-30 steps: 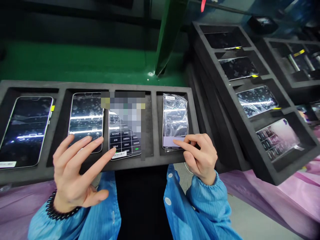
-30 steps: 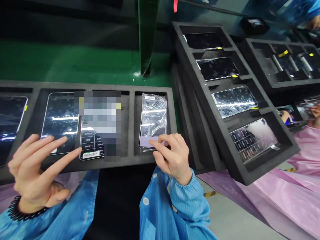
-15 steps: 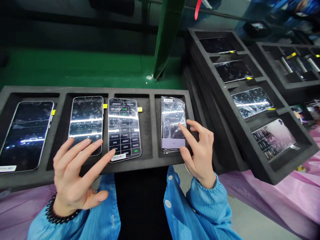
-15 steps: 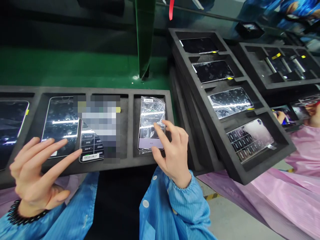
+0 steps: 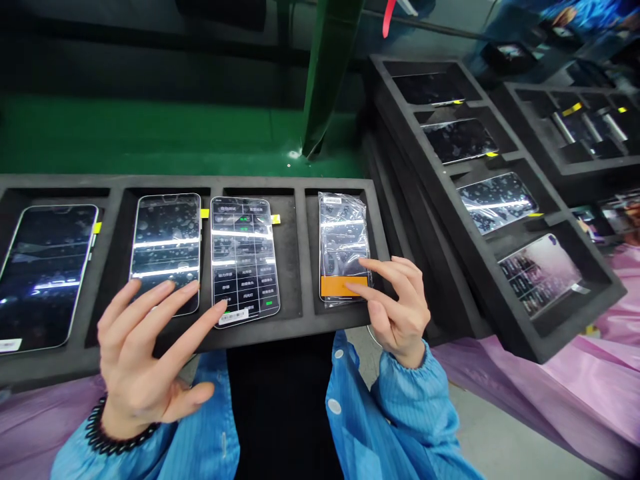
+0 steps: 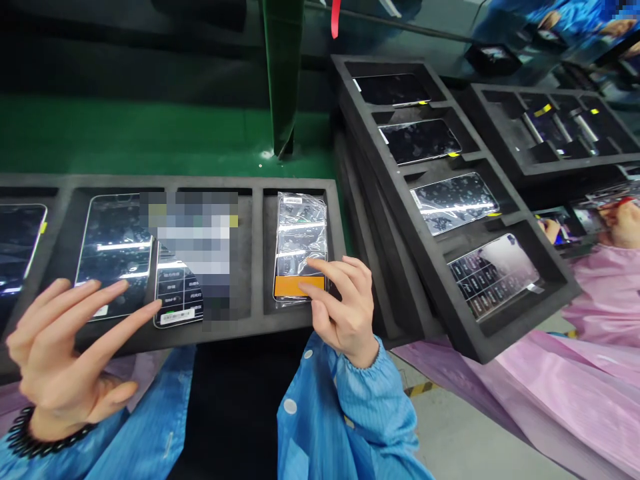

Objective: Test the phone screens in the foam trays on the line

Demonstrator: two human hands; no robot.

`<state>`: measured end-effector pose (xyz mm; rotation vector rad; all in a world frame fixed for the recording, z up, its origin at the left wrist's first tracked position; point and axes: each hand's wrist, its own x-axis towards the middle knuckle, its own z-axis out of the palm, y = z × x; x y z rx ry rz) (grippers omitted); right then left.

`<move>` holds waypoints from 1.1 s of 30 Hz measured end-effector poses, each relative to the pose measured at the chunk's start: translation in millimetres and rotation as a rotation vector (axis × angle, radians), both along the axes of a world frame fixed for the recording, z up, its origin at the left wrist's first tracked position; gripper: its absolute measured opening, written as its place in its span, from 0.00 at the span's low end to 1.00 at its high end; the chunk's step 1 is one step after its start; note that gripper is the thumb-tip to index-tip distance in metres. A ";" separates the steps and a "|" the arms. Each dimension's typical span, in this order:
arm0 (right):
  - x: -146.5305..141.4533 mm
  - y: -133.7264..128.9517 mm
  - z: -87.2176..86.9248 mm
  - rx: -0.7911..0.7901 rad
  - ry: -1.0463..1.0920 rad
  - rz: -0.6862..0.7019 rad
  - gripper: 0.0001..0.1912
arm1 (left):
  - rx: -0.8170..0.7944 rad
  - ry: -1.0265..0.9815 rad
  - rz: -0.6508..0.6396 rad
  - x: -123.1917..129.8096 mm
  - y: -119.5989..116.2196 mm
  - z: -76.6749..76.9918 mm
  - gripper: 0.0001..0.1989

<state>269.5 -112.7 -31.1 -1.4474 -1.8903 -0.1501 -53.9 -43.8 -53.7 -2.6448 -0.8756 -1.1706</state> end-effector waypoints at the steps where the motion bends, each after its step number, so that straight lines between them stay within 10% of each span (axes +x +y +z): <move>1: 0.0 0.2 -0.1 0.015 0.016 -0.007 0.18 | -0.002 -0.001 0.002 0.0 -0.1 0.2 0.35; 19: 8.6 39.9 16.7 -0.329 0.000 -0.319 0.20 | -0.626 0.052 0.179 15.0 10.6 13.2 0.36; 33: 13.4 40.8 12.1 -0.300 0.024 -0.243 0.20 | -0.629 0.154 0.103 22.2 14.3 20.9 0.36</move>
